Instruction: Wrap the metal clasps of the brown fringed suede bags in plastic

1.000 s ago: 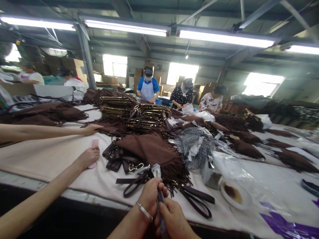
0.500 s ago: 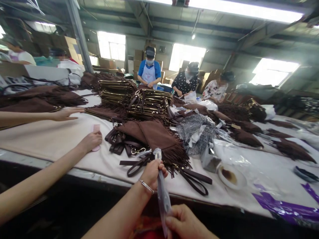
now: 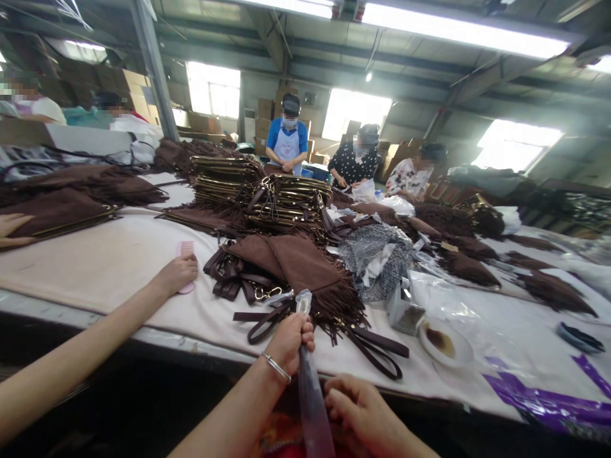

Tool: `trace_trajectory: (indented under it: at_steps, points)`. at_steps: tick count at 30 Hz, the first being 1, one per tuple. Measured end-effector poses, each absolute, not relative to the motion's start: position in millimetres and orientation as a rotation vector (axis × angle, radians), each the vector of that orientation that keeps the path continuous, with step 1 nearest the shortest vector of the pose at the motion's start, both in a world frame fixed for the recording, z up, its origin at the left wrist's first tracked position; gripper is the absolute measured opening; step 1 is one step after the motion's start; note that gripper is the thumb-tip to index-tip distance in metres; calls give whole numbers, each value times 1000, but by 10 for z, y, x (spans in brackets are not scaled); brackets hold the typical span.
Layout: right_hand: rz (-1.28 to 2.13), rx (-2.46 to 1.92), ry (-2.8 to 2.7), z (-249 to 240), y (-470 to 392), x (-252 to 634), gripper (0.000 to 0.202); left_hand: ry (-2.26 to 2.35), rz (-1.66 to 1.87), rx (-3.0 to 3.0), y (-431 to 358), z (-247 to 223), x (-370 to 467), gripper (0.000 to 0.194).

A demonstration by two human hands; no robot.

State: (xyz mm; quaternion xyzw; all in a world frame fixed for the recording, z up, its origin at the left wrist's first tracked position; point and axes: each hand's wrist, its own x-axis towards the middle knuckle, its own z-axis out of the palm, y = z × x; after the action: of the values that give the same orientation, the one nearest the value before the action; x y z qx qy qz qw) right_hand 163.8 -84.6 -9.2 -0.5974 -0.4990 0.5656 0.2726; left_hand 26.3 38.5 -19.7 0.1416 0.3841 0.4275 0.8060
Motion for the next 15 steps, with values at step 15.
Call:
trace_trajectory:
  at_steps: [15]
  points:
    - [1588, -1563, -869, -267, -490, 1086, 61, 821, 977, 323, 371, -373, 267, 21]
